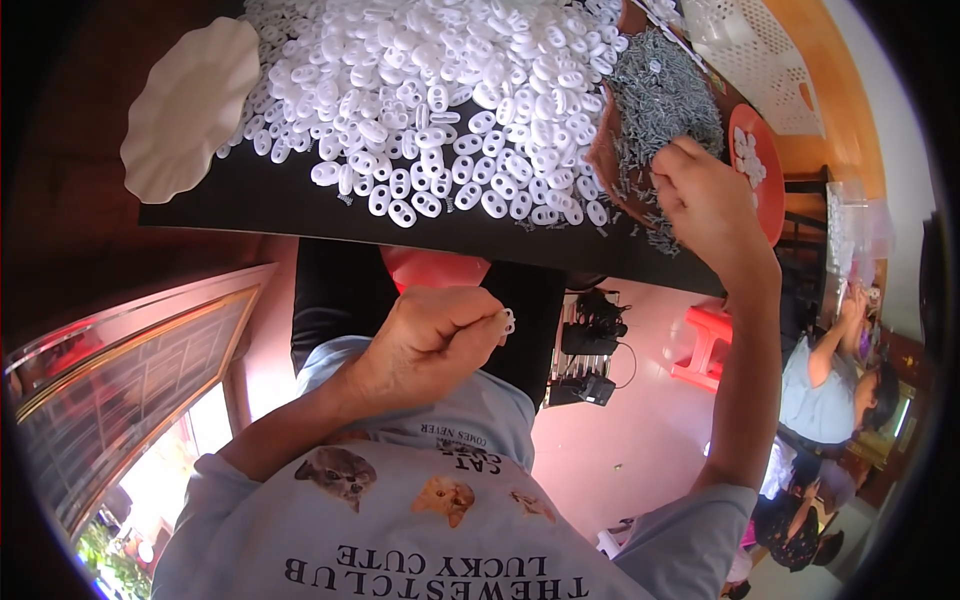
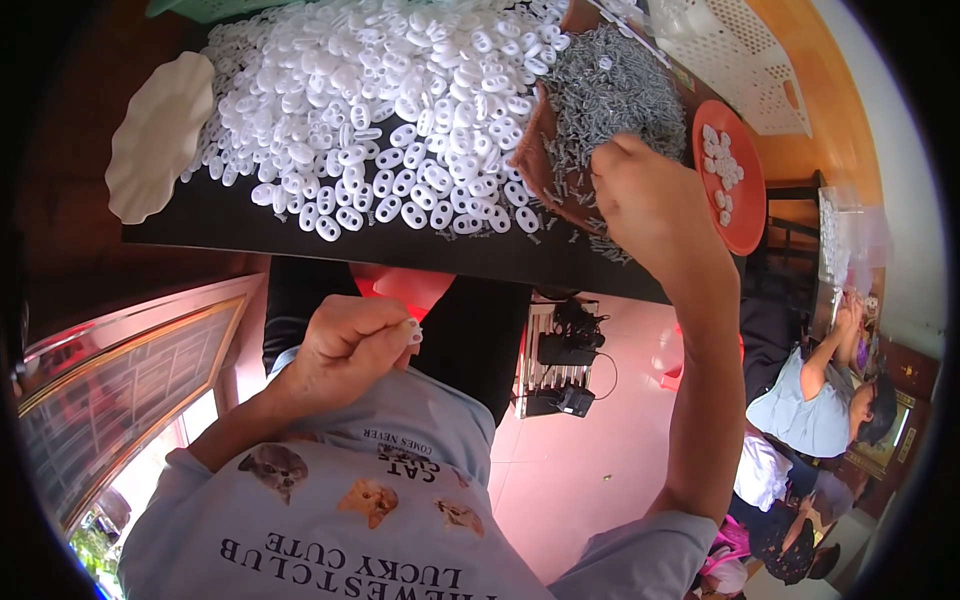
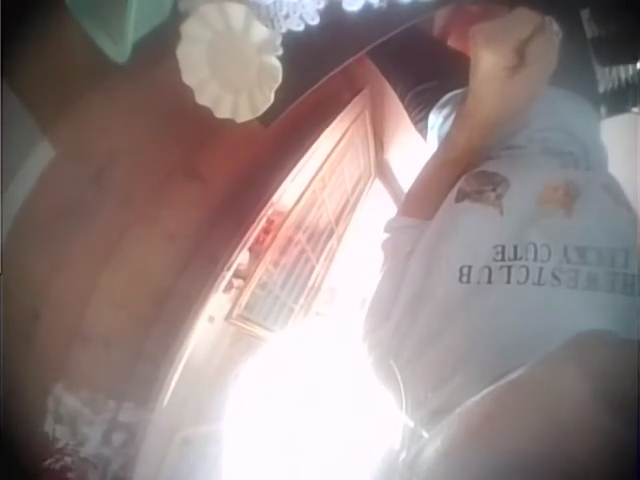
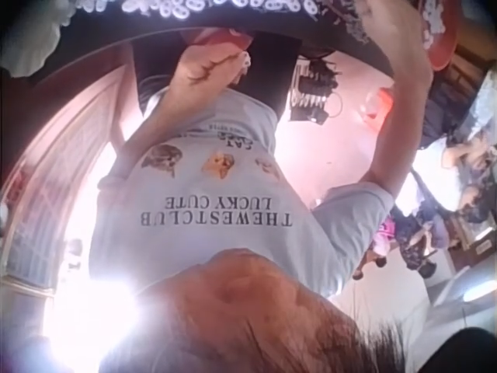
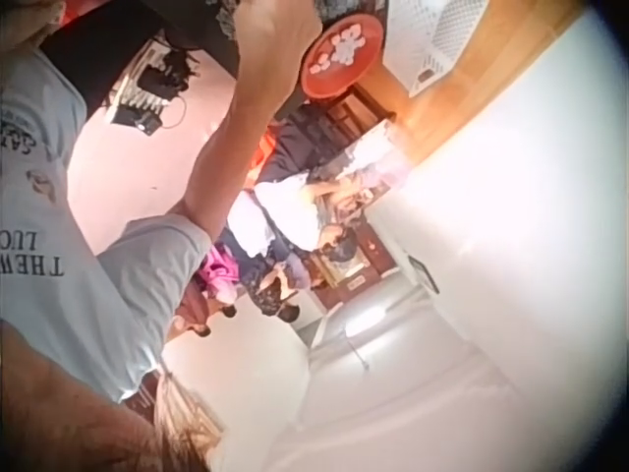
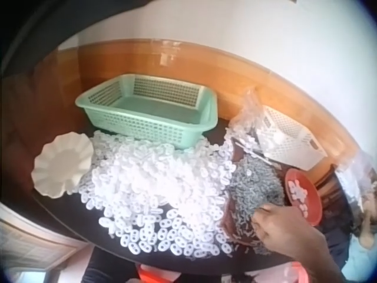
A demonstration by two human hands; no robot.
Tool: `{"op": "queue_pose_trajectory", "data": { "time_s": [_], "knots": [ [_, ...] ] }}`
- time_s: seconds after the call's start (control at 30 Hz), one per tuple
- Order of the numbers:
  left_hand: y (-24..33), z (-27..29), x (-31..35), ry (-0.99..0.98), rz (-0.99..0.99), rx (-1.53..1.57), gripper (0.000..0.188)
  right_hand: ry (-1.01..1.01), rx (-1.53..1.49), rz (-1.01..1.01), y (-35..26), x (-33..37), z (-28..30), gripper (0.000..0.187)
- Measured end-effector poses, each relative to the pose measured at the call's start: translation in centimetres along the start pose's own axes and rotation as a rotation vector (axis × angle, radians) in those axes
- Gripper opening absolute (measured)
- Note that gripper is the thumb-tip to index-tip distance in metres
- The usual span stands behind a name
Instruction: The recorder is manually snapping small plastic components together at a workbench.
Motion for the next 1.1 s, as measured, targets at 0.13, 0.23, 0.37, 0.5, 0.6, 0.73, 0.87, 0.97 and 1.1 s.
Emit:
{"op": "queue_pose_trajectory", "data": {
  "time_s": [0.13,0.23,0.37,0.5,0.6,0.73,0.87,0.97,1.1],
  "knots": [
    [-0.1,0.4,0.0,0.031,0.11,0.077,0.016,0.116,-0.268,-0.037,-1.3,1.0,2.1,0.005],
    [-0.2,0.1,-0.4,0.06,0.131,0.127,0.018,0.105,-0.469,0.059,-5.0,2.2,3.7,0.005],
    [-0.8,-0.1,-0.4,-0.002,0.115,0.209,0.018,-0.065,-0.786,0.236,-10.1,2.4,3.4,0.01],
    [-0.9,0.1,0.0,-0.008,0.126,0.322,0.02,-0.087,-0.975,0.306,-11.9,2.0,2.6,0.01],
    [-0.8,0.0,0.3,-0.075,0.13,0.354,0.023,-0.103,-1.041,0.311,-12.6,1.8,2.4,0.01],
    [-0.7,0.1,0.6,-0.098,0.14,0.403,0.025,-0.111,-1.086,0.298,-12.6,1.7,2.4,0.01],
    [-0.6,0.0,0.8,-0.113,0.141,0.417,0.025,-0.1,-1.088,0.303,-12.7,1.5,2.5,0.011],
    [-0.6,0.0,0.9,-0.123,0.159,0.423,0.026,-0.096,-1.062,0.324,-13.1,1.2,2.7,0.011],
    [-0.9,-0.1,1.1,-0.122,0.15,0.438,0.026,-0.113,-1.071,0.308,-13.5,1.2,2.7,0.012]
  ]
}}
Point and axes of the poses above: each hand's wrist, its own x-axis away from the middle knuckle, its own z-axis out of the back of the hand, y = z × x, the point moved 6 cm from there along -x, towards the middle knuckle, and after that the axes turned 5 degrees about x, right-handed, at the moved point
